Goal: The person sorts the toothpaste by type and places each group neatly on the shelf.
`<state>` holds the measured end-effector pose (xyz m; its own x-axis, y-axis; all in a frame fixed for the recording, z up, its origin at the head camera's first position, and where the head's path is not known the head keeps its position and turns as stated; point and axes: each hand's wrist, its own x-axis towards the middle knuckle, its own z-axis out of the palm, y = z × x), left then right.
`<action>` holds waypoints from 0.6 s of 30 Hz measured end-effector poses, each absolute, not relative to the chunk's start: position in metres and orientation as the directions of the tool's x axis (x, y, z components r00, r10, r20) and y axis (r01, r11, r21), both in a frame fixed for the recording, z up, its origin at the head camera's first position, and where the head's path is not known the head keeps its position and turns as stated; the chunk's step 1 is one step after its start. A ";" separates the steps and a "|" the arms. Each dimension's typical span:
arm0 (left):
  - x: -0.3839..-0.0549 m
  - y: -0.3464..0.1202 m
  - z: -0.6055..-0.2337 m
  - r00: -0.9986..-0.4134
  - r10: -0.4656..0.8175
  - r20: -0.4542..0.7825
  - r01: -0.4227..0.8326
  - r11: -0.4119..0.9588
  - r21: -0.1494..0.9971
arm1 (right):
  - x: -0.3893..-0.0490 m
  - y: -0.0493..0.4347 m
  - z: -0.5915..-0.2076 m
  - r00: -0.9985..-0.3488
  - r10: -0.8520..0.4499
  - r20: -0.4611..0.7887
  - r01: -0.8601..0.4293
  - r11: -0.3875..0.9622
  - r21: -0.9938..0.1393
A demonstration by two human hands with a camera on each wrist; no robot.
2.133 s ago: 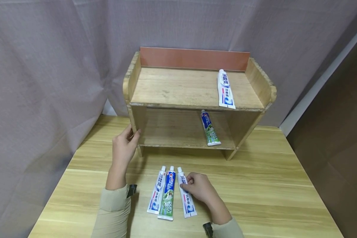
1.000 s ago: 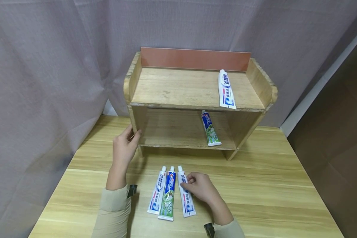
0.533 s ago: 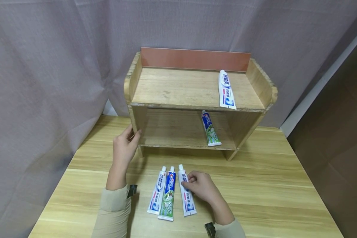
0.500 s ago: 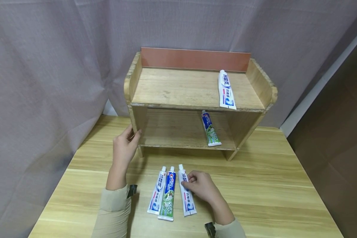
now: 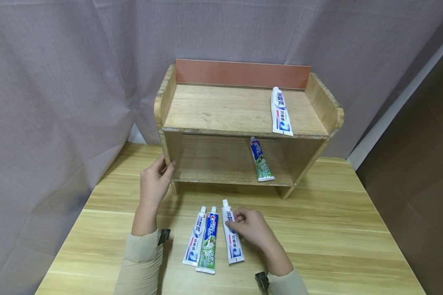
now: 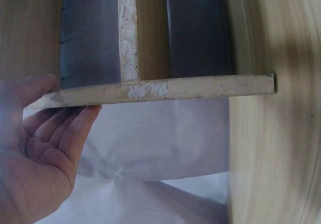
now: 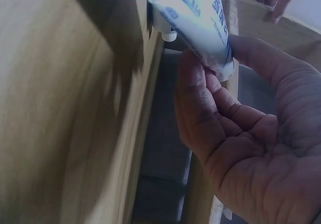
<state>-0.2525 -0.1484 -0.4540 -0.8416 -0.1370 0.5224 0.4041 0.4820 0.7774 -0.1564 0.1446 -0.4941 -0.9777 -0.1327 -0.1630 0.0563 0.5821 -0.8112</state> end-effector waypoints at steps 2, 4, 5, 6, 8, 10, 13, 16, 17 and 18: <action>-0.253 -0.149 -0.454 -0.840 -0.136 0.525 0.406 0.482 0.776 | -0.157 0.145 -0.492 -0.978 -0.131 -0.162 0.057 0.580 -0.813; -0.253 -0.149 -0.455 -0.840 -0.136 0.526 0.407 0.484 0.775 | -0.158 0.145 -0.491 -0.980 -0.128 -0.155 0.053 0.579 -0.813; -0.253 -0.149 -0.455 -0.840 -0.135 0.526 0.407 0.485 0.774 | -0.159 0.145 -0.490 -0.980 -0.127 -0.152 0.051 0.577 -0.815; -0.253 -0.149 -0.455 -0.840 -0.135 0.525 0.406 0.485 0.775 | -0.159 0.145 -0.489 -0.981 -0.128 -0.146 0.046 0.576 -0.816; -0.253 -0.149 -0.455 -0.841 -0.135 0.524 0.405 0.484 0.775 | -0.160 0.145 -0.488 -0.983 -0.124 -0.138 0.042 0.576 -0.817; -0.253 -0.149 -0.455 -0.843 -0.134 0.522 0.404 0.483 0.777 | -0.161 0.145 -0.487 -0.984 -0.118 -0.134 0.042 0.576 -0.816; -0.253 -0.149 -0.455 -0.843 -0.135 0.521 0.403 0.484 0.777 | -0.161 0.145 -0.485 -0.985 -0.108 -0.135 0.047 0.582 -0.812; -0.253 -0.149 -0.455 -0.841 -0.133 0.524 0.406 0.486 0.774 | -0.161 0.145 -0.484 -0.987 -0.095 -0.133 0.052 0.588 -0.807; -0.253 -0.149 -0.455 -0.840 -0.133 0.526 0.407 0.487 0.773 | -0.161 0.145 -0.483 -0.987 -0.093 -0.131 0.051 0.590 -0.806; -0.253 -0.149 -0.455 -0.840 -0.133 0.527 0.408 0.487 0.772 | -0.161 0.145 -0.483 -0.988 -0.091 -0.128 0.050 0.589 -0.806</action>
<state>-0.2530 -0.1490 -0.4551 -0.8395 -0.1326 0.5269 0.4078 0.4870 0.7723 -0.1605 0.1448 -0.4827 -0.9877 -0.0908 -0.1276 0.0499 0.5894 -0.8063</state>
